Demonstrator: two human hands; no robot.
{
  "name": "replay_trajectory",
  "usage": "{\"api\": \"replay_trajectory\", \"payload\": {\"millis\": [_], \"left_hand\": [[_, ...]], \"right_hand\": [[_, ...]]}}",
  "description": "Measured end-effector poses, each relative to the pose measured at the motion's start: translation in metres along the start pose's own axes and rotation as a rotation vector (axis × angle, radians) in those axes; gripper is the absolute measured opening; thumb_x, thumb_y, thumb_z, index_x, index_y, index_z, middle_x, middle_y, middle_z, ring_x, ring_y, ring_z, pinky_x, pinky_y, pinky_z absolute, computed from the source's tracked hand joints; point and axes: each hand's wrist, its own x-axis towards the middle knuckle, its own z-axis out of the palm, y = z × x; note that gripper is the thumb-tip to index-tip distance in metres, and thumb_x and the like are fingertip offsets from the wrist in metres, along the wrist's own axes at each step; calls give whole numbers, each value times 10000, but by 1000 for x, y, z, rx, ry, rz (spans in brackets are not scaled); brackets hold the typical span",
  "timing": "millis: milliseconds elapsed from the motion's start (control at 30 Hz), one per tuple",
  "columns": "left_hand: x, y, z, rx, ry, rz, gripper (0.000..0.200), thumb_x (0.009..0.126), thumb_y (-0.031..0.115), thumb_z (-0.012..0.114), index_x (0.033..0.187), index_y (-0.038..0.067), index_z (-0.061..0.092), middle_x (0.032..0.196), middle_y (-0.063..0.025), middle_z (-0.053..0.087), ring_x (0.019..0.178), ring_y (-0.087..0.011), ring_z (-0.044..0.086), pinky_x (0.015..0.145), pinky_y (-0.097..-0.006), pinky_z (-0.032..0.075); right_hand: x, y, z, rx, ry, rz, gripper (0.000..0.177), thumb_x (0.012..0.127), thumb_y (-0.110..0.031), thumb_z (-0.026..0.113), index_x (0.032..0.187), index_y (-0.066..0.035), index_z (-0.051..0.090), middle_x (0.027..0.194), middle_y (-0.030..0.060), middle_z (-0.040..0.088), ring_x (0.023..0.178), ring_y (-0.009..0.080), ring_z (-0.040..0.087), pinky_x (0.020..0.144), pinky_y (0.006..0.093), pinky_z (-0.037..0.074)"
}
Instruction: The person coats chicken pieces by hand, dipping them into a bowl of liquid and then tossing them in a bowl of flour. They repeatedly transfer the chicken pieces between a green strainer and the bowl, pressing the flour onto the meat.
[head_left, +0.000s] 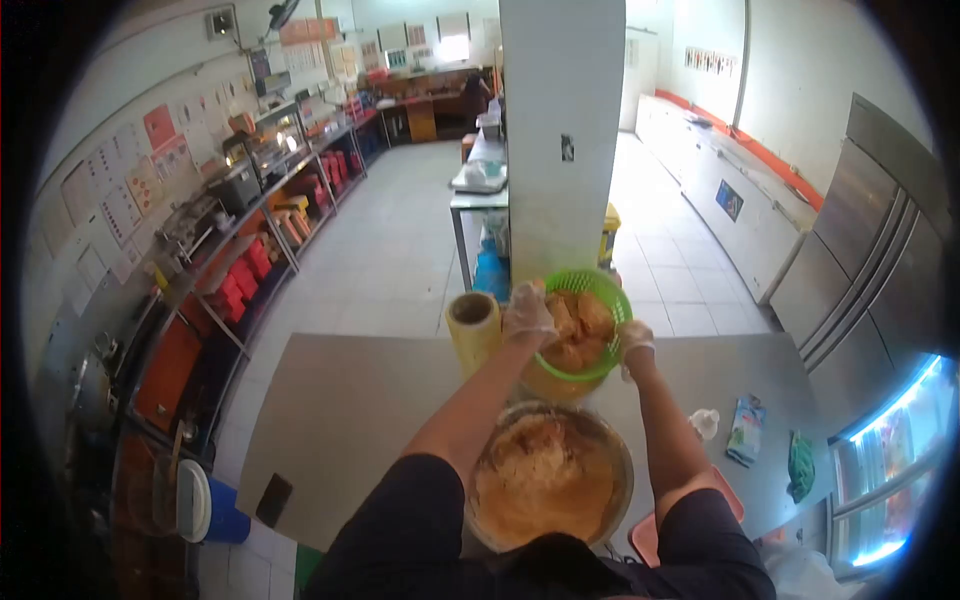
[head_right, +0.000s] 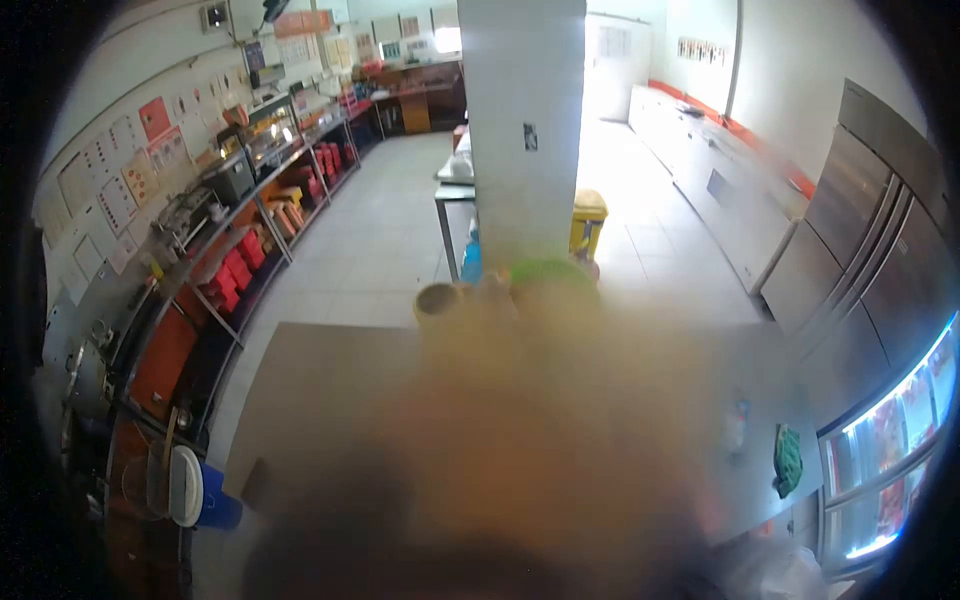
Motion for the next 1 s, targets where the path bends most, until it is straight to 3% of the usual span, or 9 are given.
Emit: {"api": "replay_trajectory", "payload": {"millis": [100,200,233,333,400,467,600,733,1000], "left_hand": [[-7,3,1,110,-39,10,796,739,410,813,1357,13,507,1238,-181,534,1170,-338,558,1040,-382,462],[-70,3,4,98,4,-9,757,766,410,821,1331,9,515,1215,-143,536,1142,-287,562,1039,-358,456],[-80,-1,-2,68,46,-25,721,789,397,816,1318,8,519,1204,-125,539,1133,-263,563,1034,-347,457],[-136,-21,6,-1409,-69,-383,514,892,270,742,1293,22,538,1145,-69,556,1078,-196,570,996,-319,462],[-197,-23,-14,-1913,-128,-449,388,940,174,687,1277,33,556,1104,-36,569,1031,-161,573,956,-307,472],[-229,-38,-21,-1933,-255,-314,322,958,110,658,1263,44,575,1069,-19,590,987,-150,582,916,-307,489],[-291,-79,2,-1198,-307,-20,297,953,75,664,1243,50,604,1046,-17,630,957,-154,610,880,-311,518],[-322,-88,-6,-794,-206,180,290,969,78,666,1252,49,613,1078,-30,653,982,-158,627,890,-299,525],[-344,-95,18,-1143,-232,5,230,1023,179,636,1223,65,626,1072,5,663,956,-94,615,838,-253,517]], "right_hand": [[-11,-64,-24,-292,-33,97,159,938,-172,626,894,-31,683,830,167,702,752,208,672,696,389,547],[-36,-49,-52,-879,-61,-825,131,922,-146,630,882,-27,663,823,158,712,737,196,670,672,383,545],[-55,-47,-62,-806,-33,-856,140,944,-145,628,871,-28,654,786,125,710,694,149,657,616,357,531],[-145,-91,-73,187,-32,67,175,970,-169,639,858,-36,657,727,79,686,643,106,629,553,332,505],[-195,-76,-86,1,-85,-11,263,983,-228,648,810,-32,666,649,27,639,579,92,591,496,321,469],[-225,-105,-98,0,-198,90,293,972,-243,661,770,-30,664,614,35,630,546,117,584,485,333,461],[-280,-90,-103,-292,-88,-124,299,923,-243,721,706,-53,641,592,113,605,508,236,590,486,372,461],[-294,-45,-111,-613,-167,-639,162,811,-222,774,750,-112,672,661,101,622,588,316,599,530,438,470],[-306,-12,-118,-664,-275,-683,146,766,-243,757,832,-136,685,780,102,656,733,348,628,655,482,492]]}}
